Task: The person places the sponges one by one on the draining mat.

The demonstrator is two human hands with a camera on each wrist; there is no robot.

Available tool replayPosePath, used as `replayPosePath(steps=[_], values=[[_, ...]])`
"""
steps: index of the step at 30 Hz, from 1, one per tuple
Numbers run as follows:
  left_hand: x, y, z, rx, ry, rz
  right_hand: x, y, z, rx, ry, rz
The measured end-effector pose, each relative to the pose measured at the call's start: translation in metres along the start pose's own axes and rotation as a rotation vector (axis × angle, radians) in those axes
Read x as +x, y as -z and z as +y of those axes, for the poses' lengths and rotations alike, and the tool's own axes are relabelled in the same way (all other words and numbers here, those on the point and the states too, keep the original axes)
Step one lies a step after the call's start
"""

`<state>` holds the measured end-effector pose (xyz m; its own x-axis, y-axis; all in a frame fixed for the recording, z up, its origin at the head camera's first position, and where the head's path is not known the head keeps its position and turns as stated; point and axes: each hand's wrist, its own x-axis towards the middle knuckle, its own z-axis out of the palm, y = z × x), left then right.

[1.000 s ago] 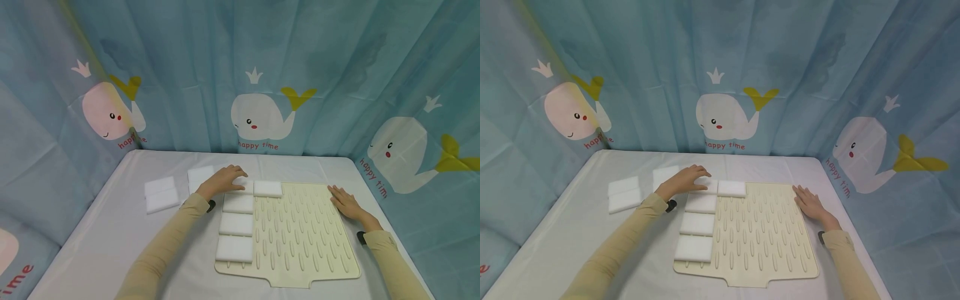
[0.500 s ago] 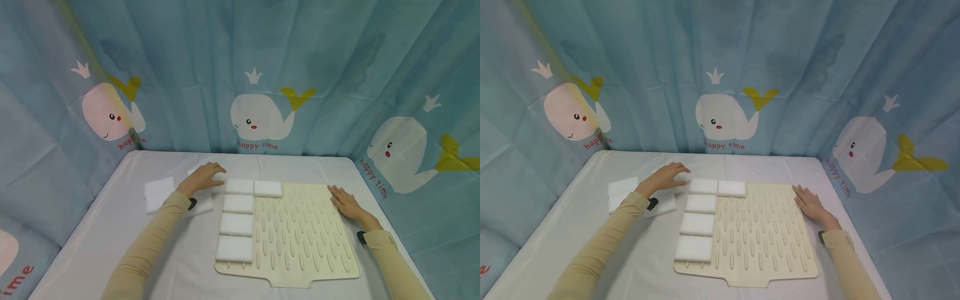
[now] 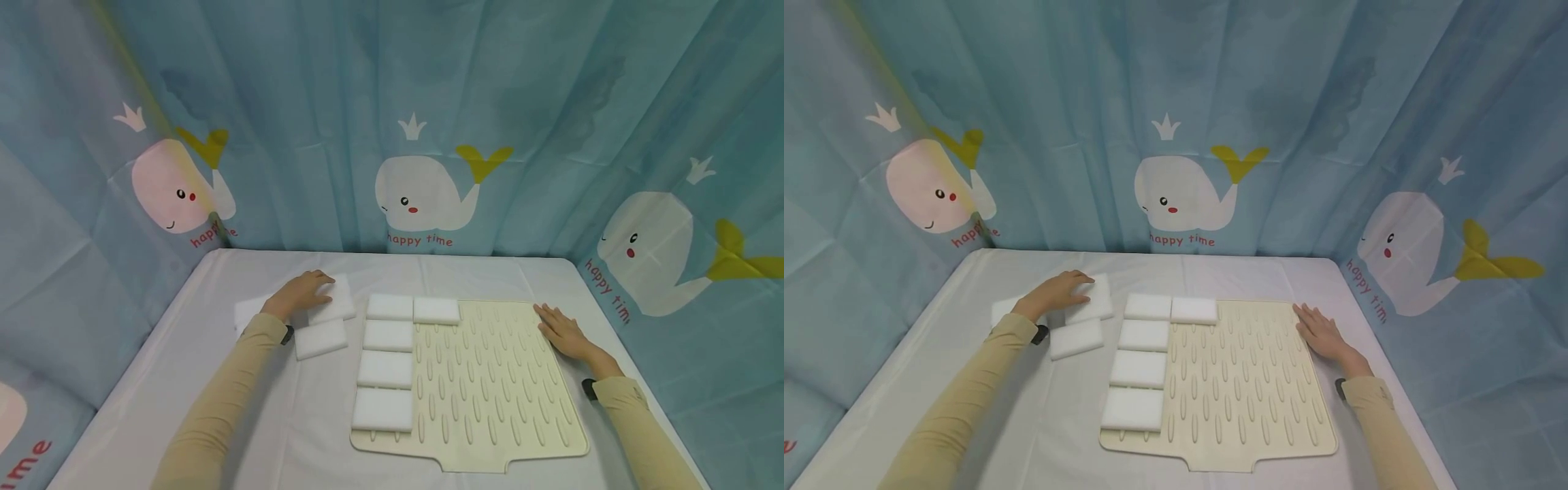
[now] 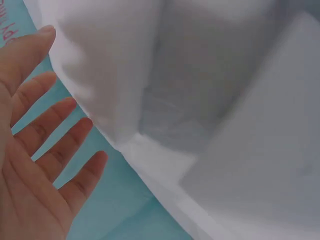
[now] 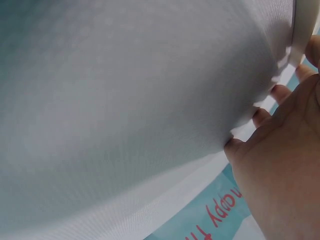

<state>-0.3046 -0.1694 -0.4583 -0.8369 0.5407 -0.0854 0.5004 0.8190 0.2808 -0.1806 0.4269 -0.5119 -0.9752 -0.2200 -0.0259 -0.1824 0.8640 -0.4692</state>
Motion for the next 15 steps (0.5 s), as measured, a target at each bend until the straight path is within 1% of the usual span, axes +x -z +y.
replayPosePath(steps=[3, 7, 15], values=[[-0.001, -0.002, -0.008, -0.003, 0.031, -0.023, 0.0, 0.0, 0.0, 0.0, 0.005, -0.001], [-0.001, -0.003, -0.016, -0.021, 0.043, -0.031, 0.0, 0.0, 0.0, 0.003, 0.003, 0.0], [0.003, -0.006, -0.024, -0.042, 0.052, -0.052, 0.001, -0.001, 0.001, -0.005, -0.008, -0.004]])
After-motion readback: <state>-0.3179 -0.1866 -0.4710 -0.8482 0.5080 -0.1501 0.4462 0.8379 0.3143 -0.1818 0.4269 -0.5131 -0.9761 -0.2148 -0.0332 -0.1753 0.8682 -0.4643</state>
